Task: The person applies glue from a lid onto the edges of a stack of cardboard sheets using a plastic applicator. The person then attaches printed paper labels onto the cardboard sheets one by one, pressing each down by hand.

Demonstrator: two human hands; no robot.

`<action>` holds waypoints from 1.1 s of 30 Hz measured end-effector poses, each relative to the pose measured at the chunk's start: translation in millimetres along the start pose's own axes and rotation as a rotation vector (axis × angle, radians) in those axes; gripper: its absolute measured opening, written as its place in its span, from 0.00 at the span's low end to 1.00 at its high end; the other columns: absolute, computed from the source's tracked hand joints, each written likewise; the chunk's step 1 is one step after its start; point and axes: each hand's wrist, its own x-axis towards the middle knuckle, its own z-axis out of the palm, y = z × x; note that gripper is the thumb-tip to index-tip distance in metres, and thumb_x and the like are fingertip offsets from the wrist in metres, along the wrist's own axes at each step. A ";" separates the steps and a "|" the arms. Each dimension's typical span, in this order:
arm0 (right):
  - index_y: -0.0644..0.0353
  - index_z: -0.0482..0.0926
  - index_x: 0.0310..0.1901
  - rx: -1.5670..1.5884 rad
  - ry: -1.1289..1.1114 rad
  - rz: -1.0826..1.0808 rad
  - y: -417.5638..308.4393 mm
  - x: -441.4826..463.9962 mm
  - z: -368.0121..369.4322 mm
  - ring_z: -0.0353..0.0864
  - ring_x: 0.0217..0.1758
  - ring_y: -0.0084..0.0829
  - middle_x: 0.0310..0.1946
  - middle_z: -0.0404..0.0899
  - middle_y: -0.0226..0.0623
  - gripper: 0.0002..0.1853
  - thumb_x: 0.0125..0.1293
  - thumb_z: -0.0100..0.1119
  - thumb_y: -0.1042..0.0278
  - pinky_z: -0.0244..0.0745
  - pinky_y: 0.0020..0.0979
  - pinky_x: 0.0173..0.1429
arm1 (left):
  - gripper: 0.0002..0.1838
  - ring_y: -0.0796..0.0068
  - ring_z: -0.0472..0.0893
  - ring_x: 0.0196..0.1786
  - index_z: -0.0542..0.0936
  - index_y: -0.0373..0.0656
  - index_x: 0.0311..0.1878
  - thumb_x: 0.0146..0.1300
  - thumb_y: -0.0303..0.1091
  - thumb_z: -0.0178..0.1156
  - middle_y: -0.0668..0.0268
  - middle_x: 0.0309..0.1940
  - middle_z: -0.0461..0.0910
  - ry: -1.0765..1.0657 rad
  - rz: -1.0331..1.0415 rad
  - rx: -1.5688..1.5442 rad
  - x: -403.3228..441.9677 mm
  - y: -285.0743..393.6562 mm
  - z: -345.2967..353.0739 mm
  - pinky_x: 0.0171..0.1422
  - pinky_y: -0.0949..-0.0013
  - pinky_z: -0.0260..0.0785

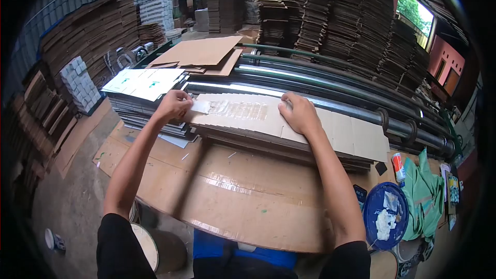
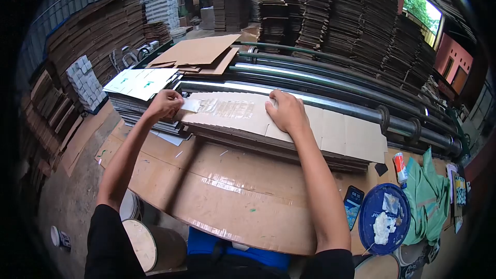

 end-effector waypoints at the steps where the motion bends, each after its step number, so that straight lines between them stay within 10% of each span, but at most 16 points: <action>1: 0.57 0.83 0.54 0.004 -0.003 -0.004 -0.2 0.8 0.4 0.86 0.58 0.51 0.52 0.88 0.49 0.18 0.71 0.61 0.53 0.74 0.49 0.68 | 0.06 0.84 0.73 0.18 0.84 0.37 0.40 0.71 0.30 0.68 0.71 0.21 0.78 0.029 0.025 0.009 -2.0 2.7 -5.1 0.20 0.76 0.61; 13: 0.57 0.84 0.54 0.024 0.003 -0.013 3.7 2.6 1.9 0.86 0.58 0.51 0.53 0.89 0.49 0.18 0.70 0.62 0.54 0.75 0.49 0.68 | 0.08 0.80 0.81 0.25 0.86 0.31 0.40 0.67 0.29 0.67 0.65 0.26 0.84 -0.049 0.296 -0.103 -1.8 118.3 70.9 0.29 0.71 0.72; 20: 0.57 0.84 0.54 0.018 0.008 0.004 2.4 -1.6 -1.2 0.85 0.59 0.50 0.51 0.89 0.49 0.19 0.72 0.59 0.53 0.73 0.47 0.70 | 0.10 0.84 0.74 0.23 0.86 0.35 0.42 0.65 0.34 0.69 0.69 0.24 0.81 -0.020 0.237 0.090 14.2 70.7 37.1 0.25 0.75 0.63; 33: 0.59 0.84 0.54 0.036 -0.004 -0.006 1.8 1.1 -1.1 0.86 0.58 0.54 0.52 0.88 0.52 0.18 0.71 0.63 0.55 0.79 0.47 0.65 | 0.12 0.71 0.87 0.32 0.89 0.33 0.44 0.67 0.34 0.69 0.59 0.32 0.89 0.150 0.185 0.179 -6.8 61.0 -11.9 0.38 0.67 0.80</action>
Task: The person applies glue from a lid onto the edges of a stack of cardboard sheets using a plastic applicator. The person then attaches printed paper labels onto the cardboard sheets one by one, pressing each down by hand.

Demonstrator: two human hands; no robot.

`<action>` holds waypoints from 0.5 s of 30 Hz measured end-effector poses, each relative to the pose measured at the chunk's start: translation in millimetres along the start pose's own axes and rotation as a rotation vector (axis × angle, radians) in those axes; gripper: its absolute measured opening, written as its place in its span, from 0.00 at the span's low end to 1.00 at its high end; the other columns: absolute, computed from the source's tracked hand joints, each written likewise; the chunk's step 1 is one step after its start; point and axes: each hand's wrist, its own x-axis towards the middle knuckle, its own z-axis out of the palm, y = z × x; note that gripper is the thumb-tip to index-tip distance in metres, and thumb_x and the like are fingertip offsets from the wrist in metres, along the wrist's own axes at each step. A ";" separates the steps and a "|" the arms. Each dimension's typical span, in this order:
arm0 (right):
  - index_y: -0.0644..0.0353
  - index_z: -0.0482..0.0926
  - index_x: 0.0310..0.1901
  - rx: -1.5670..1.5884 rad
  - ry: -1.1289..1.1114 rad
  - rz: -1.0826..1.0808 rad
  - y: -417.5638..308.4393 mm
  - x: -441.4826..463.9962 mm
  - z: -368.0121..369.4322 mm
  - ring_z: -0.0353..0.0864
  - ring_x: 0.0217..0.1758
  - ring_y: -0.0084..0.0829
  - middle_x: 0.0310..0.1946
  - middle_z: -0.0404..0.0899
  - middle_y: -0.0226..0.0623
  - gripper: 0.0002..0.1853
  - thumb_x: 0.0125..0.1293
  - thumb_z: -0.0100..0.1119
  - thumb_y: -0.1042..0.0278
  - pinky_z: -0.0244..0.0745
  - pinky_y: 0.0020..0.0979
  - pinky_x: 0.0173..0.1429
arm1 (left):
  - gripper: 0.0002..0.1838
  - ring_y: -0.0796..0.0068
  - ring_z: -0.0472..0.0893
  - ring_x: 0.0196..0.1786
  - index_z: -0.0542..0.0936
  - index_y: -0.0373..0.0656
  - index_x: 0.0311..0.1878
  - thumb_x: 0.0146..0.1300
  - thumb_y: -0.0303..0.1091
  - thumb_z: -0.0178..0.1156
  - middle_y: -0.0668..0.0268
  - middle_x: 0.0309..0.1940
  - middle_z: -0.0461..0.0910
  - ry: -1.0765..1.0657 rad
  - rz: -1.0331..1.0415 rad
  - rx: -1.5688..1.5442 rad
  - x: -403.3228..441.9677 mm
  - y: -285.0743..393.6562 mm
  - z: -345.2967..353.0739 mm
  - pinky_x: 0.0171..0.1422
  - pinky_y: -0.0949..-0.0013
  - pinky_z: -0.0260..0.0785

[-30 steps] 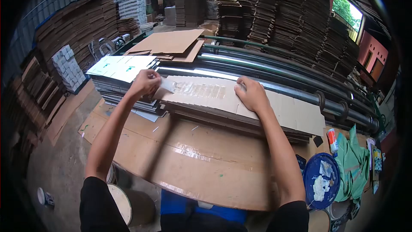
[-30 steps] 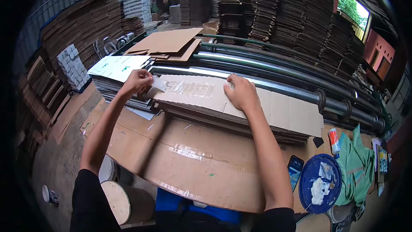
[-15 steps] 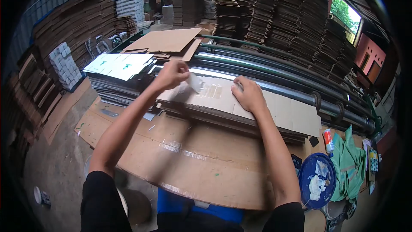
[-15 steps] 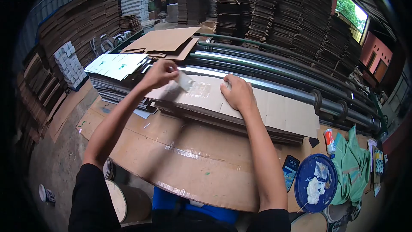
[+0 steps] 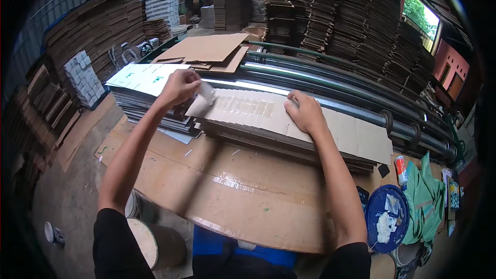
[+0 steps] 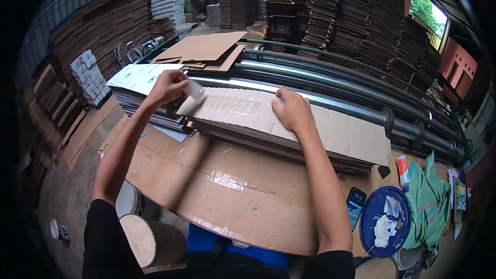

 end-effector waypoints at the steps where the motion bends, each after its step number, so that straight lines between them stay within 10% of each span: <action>1: 0.59 0.84 0.54 0.002 0.001 0.000 0.6 0.9 0.7 0.86 0.58 0.54 0.52 0.88 0.52 0.18 0.71 0.63 0.55 0.79 0.47 0.65 | 0.11 0.76 0.84 0.28 0.88 0.34 0.44 0.69 0.33 0.68 0.62 0.30 0.87 0.009 0.103 -0.002 3.5 4.9 9.0 0.32 0.70 0.77; 15: 0.58 0.84 0.54 0.003 0.008 0.010 -1.0 0.1 0.2 0.86 0.58 0.55 0.52 0.88 0.53 0.19 0.70 0.63 0.54 0.78 0.48 0.65 | 0.08 0.84 0.76 0.21 0.84 0.32 0.43 0.74 0.29 0.65 0.68 0.25 0.82 -0.229 0.079 -0.445 -12.7 97.8 99.9 0.22 0.75 0.66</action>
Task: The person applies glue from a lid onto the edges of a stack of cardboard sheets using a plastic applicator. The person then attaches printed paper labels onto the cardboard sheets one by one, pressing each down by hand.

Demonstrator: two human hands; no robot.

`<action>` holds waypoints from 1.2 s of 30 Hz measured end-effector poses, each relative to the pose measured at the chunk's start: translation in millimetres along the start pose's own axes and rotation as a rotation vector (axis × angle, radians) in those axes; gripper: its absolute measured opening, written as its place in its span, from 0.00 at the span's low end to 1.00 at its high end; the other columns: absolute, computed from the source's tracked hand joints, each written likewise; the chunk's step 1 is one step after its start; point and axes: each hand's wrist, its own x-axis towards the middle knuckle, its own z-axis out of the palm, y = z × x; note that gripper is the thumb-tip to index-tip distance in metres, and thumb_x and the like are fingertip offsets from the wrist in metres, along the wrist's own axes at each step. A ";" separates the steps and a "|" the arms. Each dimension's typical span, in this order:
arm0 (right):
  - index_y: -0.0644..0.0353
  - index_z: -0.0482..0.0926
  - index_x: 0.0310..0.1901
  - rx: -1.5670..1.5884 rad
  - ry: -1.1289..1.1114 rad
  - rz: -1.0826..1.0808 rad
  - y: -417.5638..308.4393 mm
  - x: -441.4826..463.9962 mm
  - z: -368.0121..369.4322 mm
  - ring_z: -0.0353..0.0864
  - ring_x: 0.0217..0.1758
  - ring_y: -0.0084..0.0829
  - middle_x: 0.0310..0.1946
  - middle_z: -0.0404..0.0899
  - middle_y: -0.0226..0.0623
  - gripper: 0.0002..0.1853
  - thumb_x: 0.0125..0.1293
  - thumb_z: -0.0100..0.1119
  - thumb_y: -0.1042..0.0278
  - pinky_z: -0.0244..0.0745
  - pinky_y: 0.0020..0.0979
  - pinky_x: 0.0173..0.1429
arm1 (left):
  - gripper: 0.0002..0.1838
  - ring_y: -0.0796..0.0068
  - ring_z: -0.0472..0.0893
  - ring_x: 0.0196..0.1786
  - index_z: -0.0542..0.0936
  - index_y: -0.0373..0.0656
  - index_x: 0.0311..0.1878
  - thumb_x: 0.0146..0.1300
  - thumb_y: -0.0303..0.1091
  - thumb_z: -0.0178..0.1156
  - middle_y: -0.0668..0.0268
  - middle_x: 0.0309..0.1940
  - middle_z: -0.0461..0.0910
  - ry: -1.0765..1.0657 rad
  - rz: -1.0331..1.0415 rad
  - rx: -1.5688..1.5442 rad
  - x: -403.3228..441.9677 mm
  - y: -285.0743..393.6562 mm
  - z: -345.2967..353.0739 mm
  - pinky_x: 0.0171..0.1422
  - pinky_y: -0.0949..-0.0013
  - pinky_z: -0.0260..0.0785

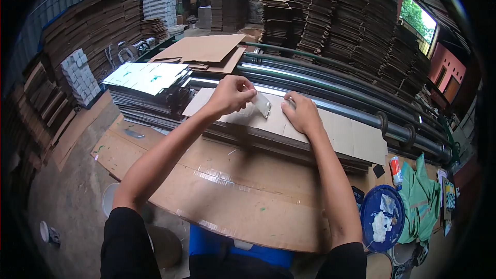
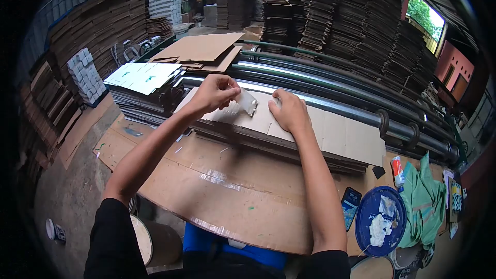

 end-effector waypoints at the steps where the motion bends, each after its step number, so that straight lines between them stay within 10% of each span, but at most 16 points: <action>1: 0.58 0.84 0.54 0.002 -0.007 0.010 -0.7 -0.2 -0.7 0.86 0.58 0.55 0.52 0.88 0.54 0.19 0.70 0.63 0.54 0.78 0.48 0.65 | 0.08 0.84 0.76 0.21 0.84 0.32 0.43 0.74 0.29 0.65 0.68 0.25 0.82 -0.019 -0.010 -0.016 -0.3 -4.0 0.6 0.22 0.76 0.66; 24: 0.58 0.83 0.56 -0.025 -0.043 0.031 -0.9 1.2 -1.3 0.85 0.59 0.50 0.53 0.88 0.50 0.20 0.71 0.61 0.54 0.74 0.48 0.68 | 0.07 0.80 0.77 0.19 0.86 0.34 0.40 0.68 0.30 0.67 0.67 0.22 0.81 0.183 -0.258 0.297 -33.8 -92.0 -155.7 0.22 0.73 0.66; 36: 0.62 0.86 0.40 -0.197 0.040 -0.185 -14.3 7.8 -16.0 0.81 0.58 0.46 0.48 0.81 0.44 0.10 0.69 0.68 0.62 0.77 0.42 0.62 | 0.09 0.83 0.77 0.21 0.84 0.35 0.47 0.74 0.33 0.66 0.66 0.29 0.83 0.378 0.038 0.359 -60.4 -17.7 -191.0 0.21 0.77 0.65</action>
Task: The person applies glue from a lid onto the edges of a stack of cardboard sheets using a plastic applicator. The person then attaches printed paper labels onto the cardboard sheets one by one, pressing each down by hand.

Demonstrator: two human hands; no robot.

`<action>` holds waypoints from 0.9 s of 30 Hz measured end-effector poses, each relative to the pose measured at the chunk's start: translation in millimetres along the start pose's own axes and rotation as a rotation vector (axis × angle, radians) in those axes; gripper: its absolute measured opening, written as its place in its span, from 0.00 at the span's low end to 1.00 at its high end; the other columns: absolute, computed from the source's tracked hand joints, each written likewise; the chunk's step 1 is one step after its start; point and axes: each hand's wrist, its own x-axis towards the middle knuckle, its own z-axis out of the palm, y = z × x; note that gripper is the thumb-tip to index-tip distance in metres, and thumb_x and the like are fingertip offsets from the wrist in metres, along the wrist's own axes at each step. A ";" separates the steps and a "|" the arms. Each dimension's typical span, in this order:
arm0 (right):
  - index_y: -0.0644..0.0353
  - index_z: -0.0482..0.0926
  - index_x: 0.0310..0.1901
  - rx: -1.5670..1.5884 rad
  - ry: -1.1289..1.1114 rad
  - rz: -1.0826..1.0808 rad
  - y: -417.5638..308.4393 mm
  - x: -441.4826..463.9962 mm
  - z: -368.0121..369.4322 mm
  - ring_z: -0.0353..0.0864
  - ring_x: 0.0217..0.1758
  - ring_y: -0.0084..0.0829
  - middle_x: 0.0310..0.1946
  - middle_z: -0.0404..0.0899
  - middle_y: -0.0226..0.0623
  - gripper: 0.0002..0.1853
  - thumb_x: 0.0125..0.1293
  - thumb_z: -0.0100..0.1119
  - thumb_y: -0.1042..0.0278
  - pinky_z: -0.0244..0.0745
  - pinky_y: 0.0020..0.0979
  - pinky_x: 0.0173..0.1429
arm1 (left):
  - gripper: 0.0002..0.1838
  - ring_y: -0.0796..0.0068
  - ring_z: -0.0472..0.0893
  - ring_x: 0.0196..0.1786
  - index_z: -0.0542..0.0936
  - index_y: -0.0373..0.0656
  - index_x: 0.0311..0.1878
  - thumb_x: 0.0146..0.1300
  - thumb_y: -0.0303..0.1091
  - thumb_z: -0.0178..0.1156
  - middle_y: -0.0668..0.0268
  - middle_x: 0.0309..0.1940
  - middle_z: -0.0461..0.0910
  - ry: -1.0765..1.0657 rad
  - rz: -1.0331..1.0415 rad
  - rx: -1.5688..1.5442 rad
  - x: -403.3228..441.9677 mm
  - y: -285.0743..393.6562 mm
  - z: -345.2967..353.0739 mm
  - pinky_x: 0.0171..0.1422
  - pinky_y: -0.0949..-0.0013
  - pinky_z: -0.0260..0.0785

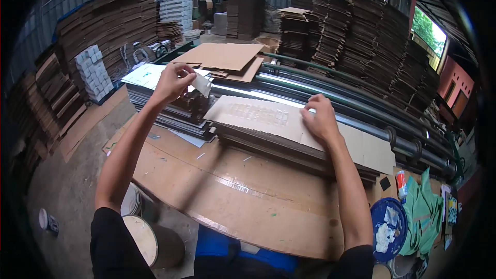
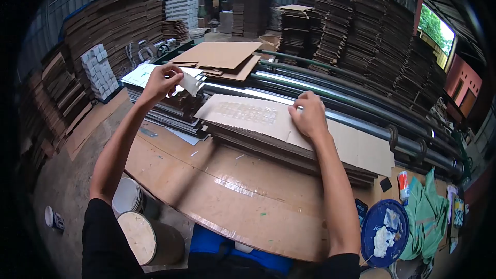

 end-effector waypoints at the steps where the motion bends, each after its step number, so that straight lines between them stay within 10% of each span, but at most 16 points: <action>1: 0.62 0.86 0.40 0.224 0.186 -0.002 -8.5 2.7 -0.3 0.82 0.53 0.43 0.44 0.82 0.43 0.09 0.70 0.67 0.64 0.77 0.39 0.59 | 0.10 0.85 0.77 0.21 0.84 0.35 0.47 0.74 0.33 0.66 0.65 0.30 0.84 0.011 -0.017 -0.044 -2.2 1.3 -6.5 0.21 0.78 0.65; 3: 0.64 0.84 0.39 0.540 0.460 0.078 -53.2 -6.5 -3.0 0.83 0.41 0.31 0.36 0.84 0.37 0.09 0.73 0.65 0.67 0.77 0.32 0.52 | 0.10 0.85 0.77 0.21 0.84 0.35 0.47 0.75 0.34 0.67 0.65 0.30 0.84 0.037 -0.027 -0.074 -8.4 11.0 -19.2 0.21 0.79 0.64; 10: 0.67 0.79 0.64 1.722 -0.278 0.718 -227.9 -53.0 122.2 0.90 0.56 0.38 0.54 0.87 0.48 0.23 0.79 0.63 0.56 0.89 0.40 0.53 | 0.10 0.86 0.75 0.20 0.84 0.34 0.48 0.75 0.33 0.67 0.69 0.27 0.81 0.069 -0.025 -0.280 -19.4 -1.1 -30.8 0.21 0.79 0.65; 15: 0.73 0.67 0.72 1.854 -0.261 0.864 -254.8 -18.4 164.4 0.86 0.62 0.47 0.62 0.80 0.55 0.44 0.75 0.59 0.34 0.87 0.51 0.56 | 0.08 0.85 0.76 0.20 0.84 0.34 0.45 0.74 0.30 0.67 0.67 0.27 0.82 0.059 -0.061 -0.340 -35.1 -9.6 -27.4 0.21 0.78 0.66; 27: 0.65 0.78 0.58 1.940 -0.049 1.030 -252.0 8.6 180.1 0.87 0.44 0.36 0.45 0.86 0.41 0.36 0.78 0.47 0.31 0.85 0.43 0.45 | 0.08 0.85 0.75 0.20 0.85 0.34 0.45 0.74 0.31 0.67 0.69 0.25 0.80 0.023 -0.109 -0.451 -34.8 -19.5 -11.2 0.22 0.77 0.65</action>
